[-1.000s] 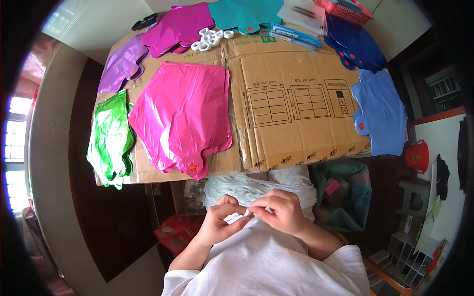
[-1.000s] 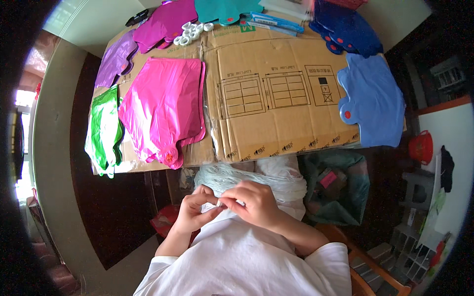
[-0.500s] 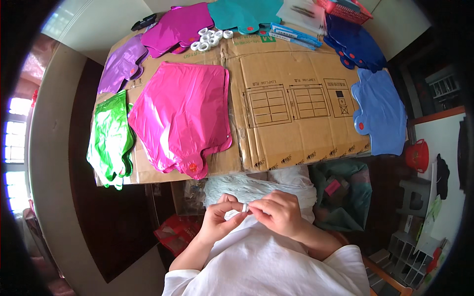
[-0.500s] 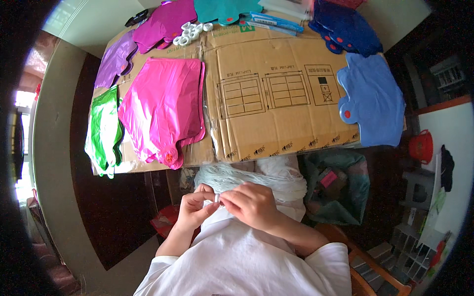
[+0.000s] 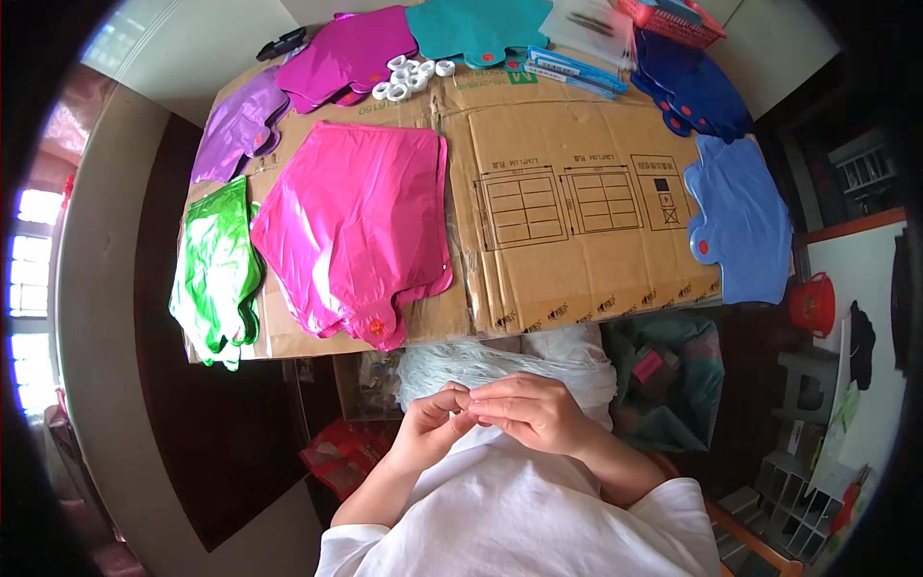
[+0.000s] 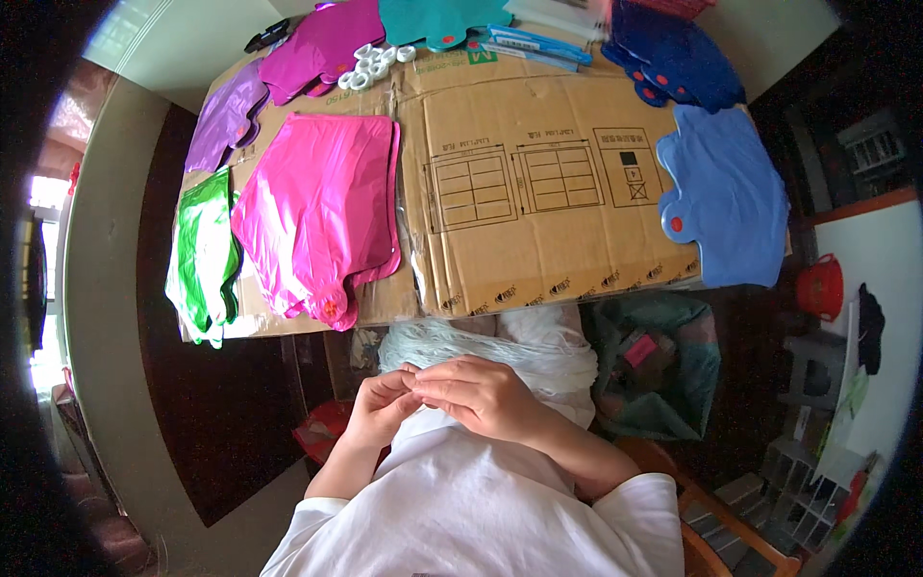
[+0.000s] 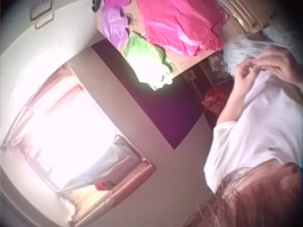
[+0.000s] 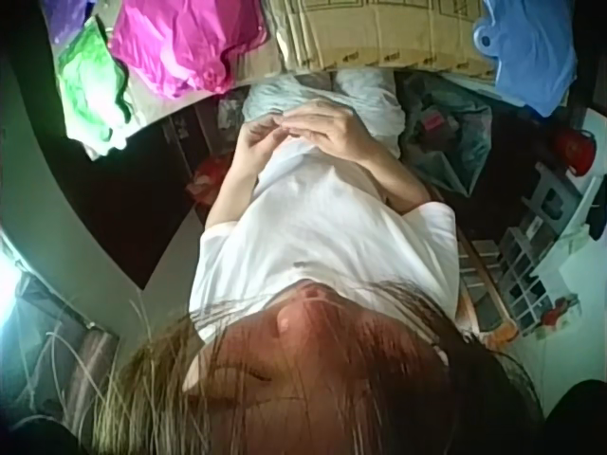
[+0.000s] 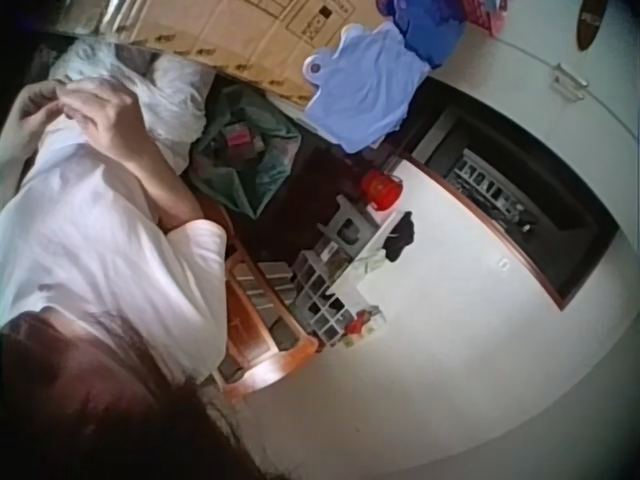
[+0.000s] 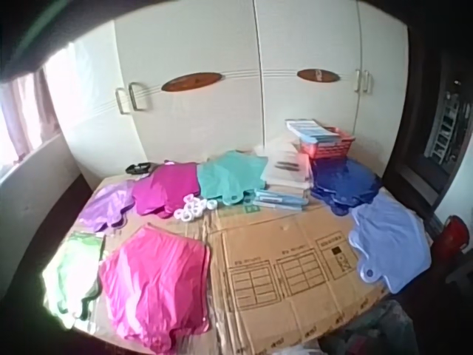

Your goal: The recorder is assembling heart and star shaped foil balloons by attaching strings and plastic valves at a workstation.

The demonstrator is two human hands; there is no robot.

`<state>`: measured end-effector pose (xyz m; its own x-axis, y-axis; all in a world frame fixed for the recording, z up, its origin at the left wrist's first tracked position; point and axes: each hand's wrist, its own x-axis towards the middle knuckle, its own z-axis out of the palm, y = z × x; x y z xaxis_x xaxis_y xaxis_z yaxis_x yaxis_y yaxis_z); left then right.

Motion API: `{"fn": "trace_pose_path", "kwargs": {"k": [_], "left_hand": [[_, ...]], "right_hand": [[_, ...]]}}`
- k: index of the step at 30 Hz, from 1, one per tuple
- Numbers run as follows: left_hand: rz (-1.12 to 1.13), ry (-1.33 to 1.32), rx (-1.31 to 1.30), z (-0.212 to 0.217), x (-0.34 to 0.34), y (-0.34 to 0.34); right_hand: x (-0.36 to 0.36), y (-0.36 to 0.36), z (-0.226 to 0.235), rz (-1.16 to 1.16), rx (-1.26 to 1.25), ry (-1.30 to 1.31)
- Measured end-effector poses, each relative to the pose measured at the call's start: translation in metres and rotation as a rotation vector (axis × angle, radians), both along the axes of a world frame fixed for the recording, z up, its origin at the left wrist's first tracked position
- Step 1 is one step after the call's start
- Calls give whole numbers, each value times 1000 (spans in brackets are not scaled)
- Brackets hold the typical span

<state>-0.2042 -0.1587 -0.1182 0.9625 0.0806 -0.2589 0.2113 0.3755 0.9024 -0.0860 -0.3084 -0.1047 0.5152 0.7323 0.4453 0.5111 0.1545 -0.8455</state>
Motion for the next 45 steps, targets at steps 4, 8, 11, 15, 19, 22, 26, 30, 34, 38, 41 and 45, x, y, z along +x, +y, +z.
{"fn": "trace_pose_path", "kwargs": {"k": [4, 8, 11, 15, 19, 22, 26, 30, 34, 38, 41, 45], "left_hand": [[-41, 41, -41, 8, 2, 0], [-122, -3, 106, 7, 1, 3], [-183, -56, 250, 7, 1, 6], [-253, -47, 392, 18, 5, 8], [-286, -52, 421, 19, 6, 11], [-273, -23, 421, 25, 7, 10], [-255, 14, 427, 30, 9, 10], [-201, -46, 320, 31, 10, 10], [-132, -153, 367, 32, 16, 12], [-148, -248, 630, 47, 22, 22], [-105, -246, 672, 54, 27, 29], [78, -299, 628, 59, 36, 37]], "right_hand": [[-1, -5, 2, 101, -106, 361], [4, -9, 2, 157, -171, 417], [8, -10, 4, 221, -209, 490], [8, -11, 1, 323, -249, 596], [6, -11, -5, 392, -245, 706], [6, -10, -1, 378, -288, 816], [4, -8, 6, 296, -319, 737], [3, -5, 18, 207, -356, 595], [5, 2, 30, 133, -362, 433], [17, 10, 45, 104, -304, 141], [25, 20, 56, 76, -310, 24], [44, 33, 77, 104, -333, -48]]}}
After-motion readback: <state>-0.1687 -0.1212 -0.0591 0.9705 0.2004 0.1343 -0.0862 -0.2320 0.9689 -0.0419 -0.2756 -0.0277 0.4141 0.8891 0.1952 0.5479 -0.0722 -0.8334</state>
